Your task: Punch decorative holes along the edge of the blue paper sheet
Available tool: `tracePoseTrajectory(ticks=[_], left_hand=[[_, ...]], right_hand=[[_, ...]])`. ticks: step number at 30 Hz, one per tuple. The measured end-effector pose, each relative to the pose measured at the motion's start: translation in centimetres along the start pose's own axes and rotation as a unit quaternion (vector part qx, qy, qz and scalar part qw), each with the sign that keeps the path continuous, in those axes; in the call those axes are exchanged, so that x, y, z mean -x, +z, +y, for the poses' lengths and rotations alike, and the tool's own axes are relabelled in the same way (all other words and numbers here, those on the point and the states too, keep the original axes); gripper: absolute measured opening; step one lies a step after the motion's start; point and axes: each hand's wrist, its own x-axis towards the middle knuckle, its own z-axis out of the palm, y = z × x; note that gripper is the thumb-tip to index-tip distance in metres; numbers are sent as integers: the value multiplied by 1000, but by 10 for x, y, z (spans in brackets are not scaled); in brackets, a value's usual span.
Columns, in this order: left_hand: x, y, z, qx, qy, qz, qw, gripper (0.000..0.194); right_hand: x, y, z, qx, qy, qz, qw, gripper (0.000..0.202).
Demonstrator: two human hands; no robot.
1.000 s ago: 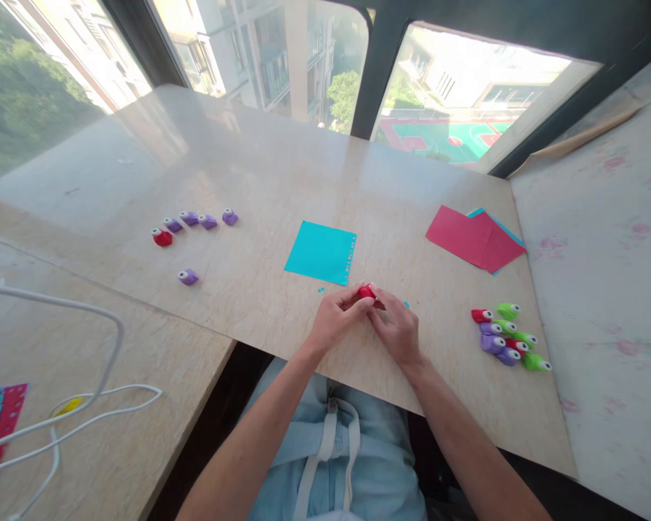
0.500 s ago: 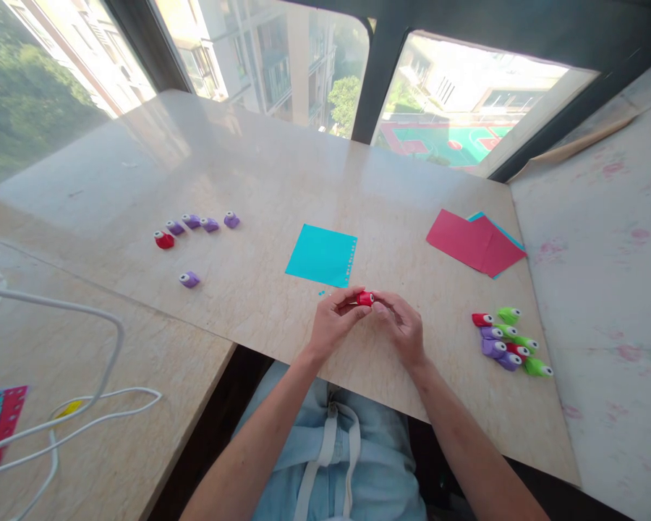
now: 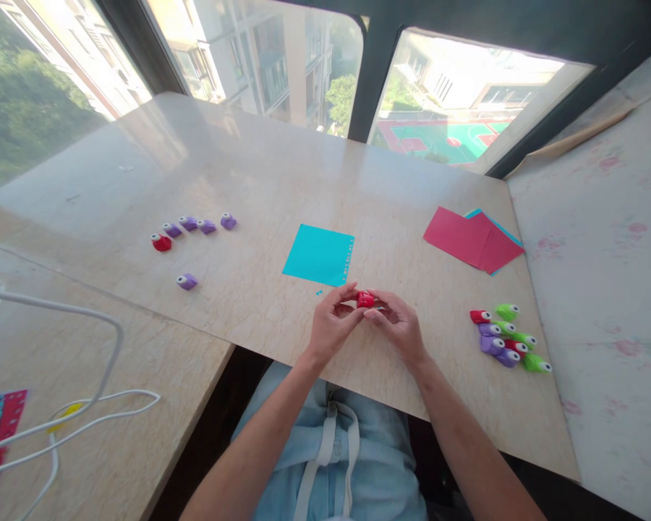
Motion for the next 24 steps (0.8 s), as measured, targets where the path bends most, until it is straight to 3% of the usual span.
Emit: tracePoseTrajectory(ticks=[9, 17, 24], left_hand=[[6, 3, 2, 16, 67, -46, 997, 55], [12, 9, 26, -129, 152, -32, 979, 62], [13, 11, 39, -128, 163, -43, 977, 58]], right_hand=[[1, -4, 0, -94, 42, -8, 995, 38], [5, -3, -4, -94, -1, 31, 995, 35], [3, -13, -4, -190, 75, 37, 978, 36]])
